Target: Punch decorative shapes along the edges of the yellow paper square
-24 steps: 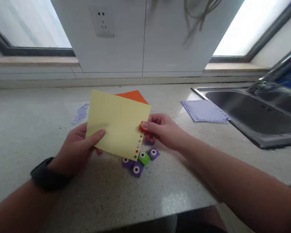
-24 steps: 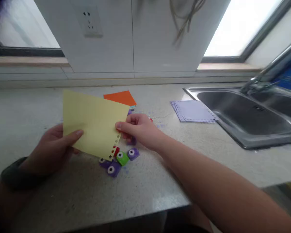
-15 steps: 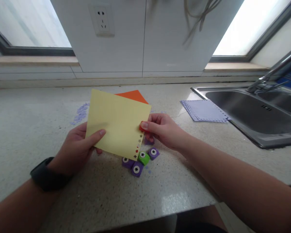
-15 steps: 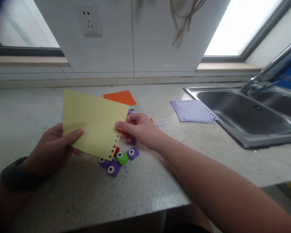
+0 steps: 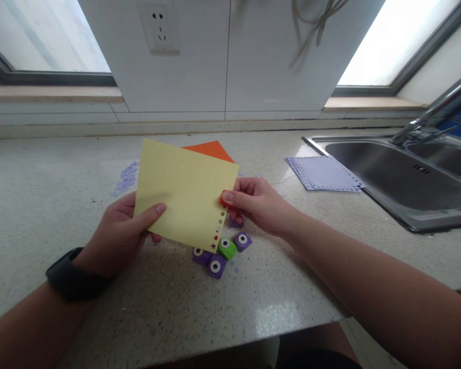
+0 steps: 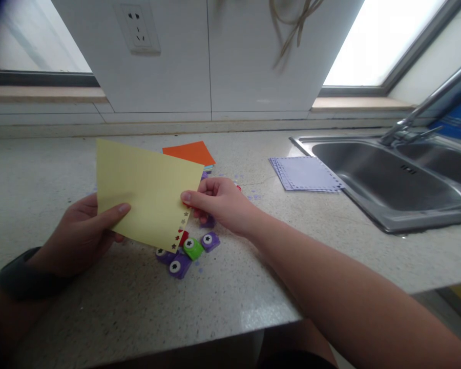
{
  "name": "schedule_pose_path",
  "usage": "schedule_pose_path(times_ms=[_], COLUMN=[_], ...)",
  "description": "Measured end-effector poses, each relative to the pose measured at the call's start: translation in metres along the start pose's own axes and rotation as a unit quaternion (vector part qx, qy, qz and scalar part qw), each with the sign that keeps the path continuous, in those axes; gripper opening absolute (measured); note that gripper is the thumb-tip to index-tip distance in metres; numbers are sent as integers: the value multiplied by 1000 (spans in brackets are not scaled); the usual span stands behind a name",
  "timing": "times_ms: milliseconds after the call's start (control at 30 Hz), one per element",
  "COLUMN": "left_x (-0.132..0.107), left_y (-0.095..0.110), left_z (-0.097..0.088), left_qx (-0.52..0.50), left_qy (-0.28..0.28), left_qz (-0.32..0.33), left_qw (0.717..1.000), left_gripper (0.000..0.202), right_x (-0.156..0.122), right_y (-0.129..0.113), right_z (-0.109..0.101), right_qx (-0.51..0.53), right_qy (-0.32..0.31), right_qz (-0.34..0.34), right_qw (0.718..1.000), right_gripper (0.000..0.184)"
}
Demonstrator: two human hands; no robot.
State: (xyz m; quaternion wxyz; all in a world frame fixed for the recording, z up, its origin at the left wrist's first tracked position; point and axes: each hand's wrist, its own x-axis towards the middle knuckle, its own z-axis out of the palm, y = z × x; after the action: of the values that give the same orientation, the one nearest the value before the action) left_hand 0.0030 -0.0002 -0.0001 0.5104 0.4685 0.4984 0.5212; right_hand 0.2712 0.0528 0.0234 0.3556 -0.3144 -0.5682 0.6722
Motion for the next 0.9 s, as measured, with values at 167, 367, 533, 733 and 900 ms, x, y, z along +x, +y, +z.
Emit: schedule_pose_path(times_ms=[167, 367, 533, 733, 900], left_x=[0, -1, -1, -1, -3], left_y=[0, 1, 0, 0, 2], left_z=[0, 1, 1, -1, 1], left_qx=[0, 12, 11, 7, 5], left_qy=[1, 4, 4, -2, -5], left_qz=[-2, -3, 0, -1, 0], left_qw=[1000, 1000, 1000, 1000, 1000], left_gripper=[23, 23, 23, 22, 22], right_x=[0, 0, 0, -1, -2], right_y=[0, 0, 1, 0, 0], right_z=[0, 0, 0, 0, 1], right_qx=[-4, -11, -17, -23, -20], right_qy=[3, 1, -1, -9, -17], right_qz=[0, 1, -3, -12, -15], right_qw=[1000, 1000, 1000, 1000, 1000], right_gripper=[38, 38, 38, 38, 37])
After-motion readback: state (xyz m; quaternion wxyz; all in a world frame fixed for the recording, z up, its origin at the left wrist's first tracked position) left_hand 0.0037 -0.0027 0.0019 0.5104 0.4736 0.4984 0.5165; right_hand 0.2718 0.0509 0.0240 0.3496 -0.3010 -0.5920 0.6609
